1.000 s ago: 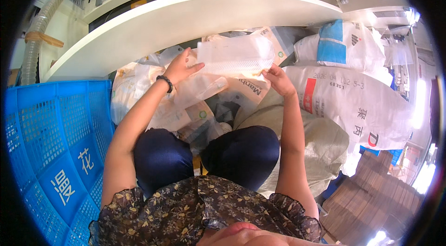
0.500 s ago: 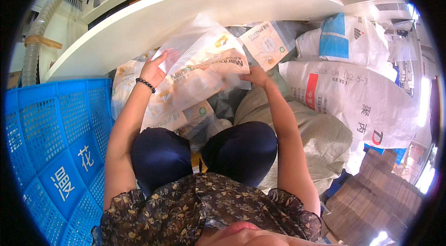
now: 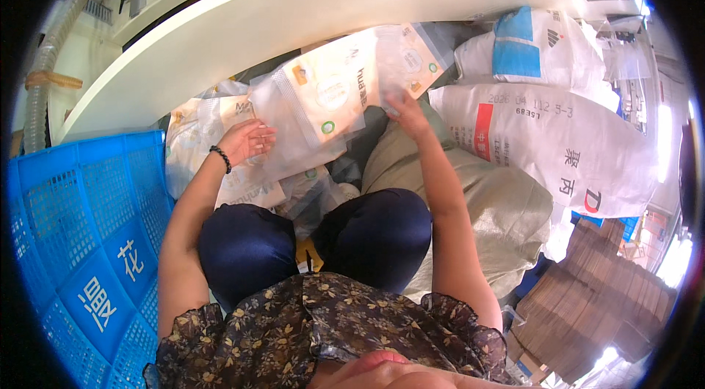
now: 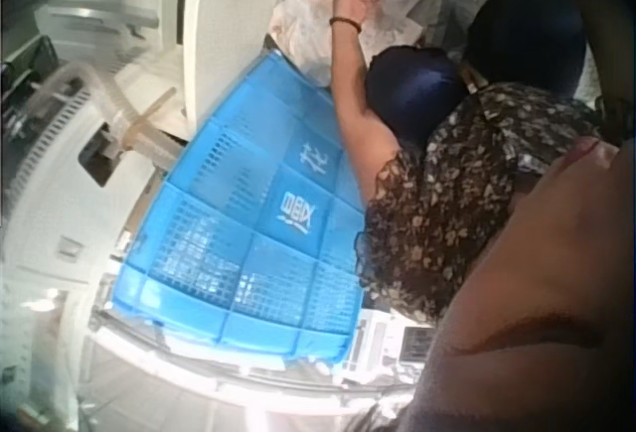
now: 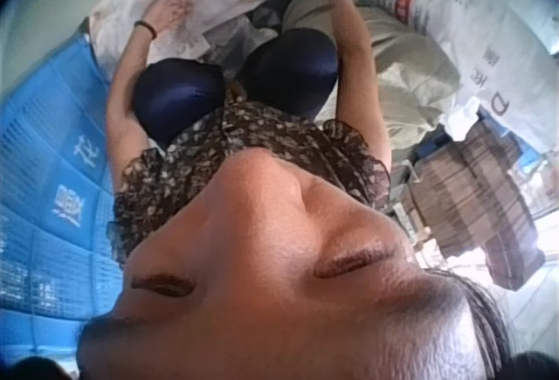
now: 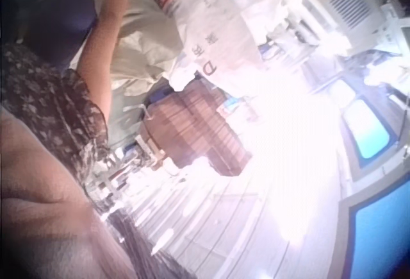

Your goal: The person sorts through plastic packaging bags by hand, picks up a stack of bags from a blue crate, and places them onto a machine feeder.

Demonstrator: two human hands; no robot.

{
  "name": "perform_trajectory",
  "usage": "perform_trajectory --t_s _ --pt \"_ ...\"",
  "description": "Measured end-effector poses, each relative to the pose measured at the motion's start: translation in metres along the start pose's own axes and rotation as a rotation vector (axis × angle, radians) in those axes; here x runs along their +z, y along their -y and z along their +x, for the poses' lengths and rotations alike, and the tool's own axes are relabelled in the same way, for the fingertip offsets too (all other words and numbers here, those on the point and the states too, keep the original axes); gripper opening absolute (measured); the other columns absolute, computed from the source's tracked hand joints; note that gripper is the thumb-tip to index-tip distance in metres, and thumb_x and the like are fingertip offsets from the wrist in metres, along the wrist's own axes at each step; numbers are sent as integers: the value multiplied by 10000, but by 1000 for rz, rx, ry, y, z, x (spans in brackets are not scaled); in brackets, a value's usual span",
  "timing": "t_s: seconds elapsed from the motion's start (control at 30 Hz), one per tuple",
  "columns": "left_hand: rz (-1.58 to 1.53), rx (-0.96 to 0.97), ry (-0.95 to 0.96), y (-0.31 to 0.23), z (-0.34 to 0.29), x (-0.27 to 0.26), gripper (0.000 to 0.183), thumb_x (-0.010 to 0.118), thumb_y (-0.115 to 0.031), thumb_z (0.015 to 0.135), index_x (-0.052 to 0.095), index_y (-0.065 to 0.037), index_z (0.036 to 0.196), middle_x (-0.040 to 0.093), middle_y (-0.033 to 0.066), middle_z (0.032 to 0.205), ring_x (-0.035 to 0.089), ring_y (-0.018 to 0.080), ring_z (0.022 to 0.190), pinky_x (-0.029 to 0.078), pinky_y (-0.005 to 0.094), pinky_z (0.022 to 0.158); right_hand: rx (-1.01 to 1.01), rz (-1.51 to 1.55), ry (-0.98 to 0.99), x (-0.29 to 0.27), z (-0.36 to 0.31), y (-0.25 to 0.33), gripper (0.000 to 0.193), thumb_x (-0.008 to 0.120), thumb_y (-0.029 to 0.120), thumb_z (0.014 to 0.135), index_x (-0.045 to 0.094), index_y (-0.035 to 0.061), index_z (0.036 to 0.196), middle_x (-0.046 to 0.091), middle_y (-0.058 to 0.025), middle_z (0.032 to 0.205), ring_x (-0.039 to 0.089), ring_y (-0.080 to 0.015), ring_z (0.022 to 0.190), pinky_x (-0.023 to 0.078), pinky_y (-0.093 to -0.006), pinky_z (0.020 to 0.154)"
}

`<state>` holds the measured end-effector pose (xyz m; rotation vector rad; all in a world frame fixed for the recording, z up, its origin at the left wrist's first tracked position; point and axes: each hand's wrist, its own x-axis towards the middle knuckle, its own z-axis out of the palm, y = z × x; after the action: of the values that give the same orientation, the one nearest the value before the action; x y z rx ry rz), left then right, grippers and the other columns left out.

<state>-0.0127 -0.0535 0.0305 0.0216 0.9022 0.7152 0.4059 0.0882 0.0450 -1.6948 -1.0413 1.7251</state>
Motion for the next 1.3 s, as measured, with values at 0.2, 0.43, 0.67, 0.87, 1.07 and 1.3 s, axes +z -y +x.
perform_trajectory --t_s 0.2,0.43,0.67,0.87,1.07,1.3 --pt "296 -46 -170 15 13 2 238 622 -231 900 549 -106 1088 614 57 970 574 122 743 504 262 650 -75 -220 -92 23 33 -35 240 638 150 857 646 87 1088 596 13 746 503 -77 603 387 -222 513" --pt "567 382 -618 11 59 -42 312 699 -208 818 590 -41 1058 606 43 806 567 118 666 466 252 541 -36 -452 70 2 34 -41 264 587 35 809 633 44 1069 657 -48 864 583 -132 720 469 -278 627" --pt "1001 519 -710 -10 95 -44 407 666 -75 737 561 -28 1127 659 131 971 651 262 836 500 353 793 -123 -679 144 -3 33 -50 311 605 62 773 625 35 1083 691 -95 933 640 -185 787 504 -309 726" --pt "943 439 -615 -4 96 -15 328 697 -75 746 559 -35 1040 621 92 903 651 218 720 517 312 611 -32 -790 59 3 24 -55 360 621 165 749 629 11 1074 691 -150 937 663 -233 855 510 -339 768" --pt "507 523 -691 -28 87 35 100 556 -88 899 592 -22 965 613 74 786 655 172 627 457 280 447 -24 -975 -143 -30 35 -84 359 622 250 724 651 -4 976 687 -187 875 666 -313 847 509 -383 757" --pt "497 706 -689 -16 81 -18 117 568 -61 865 625 -5 949 601 19 754 550 83 607 450 237 534 5 -932 -165 -3 34 -78 373 618 298 706 662 -21 895 680 -186 815 664 -317 795 510 -396 739"
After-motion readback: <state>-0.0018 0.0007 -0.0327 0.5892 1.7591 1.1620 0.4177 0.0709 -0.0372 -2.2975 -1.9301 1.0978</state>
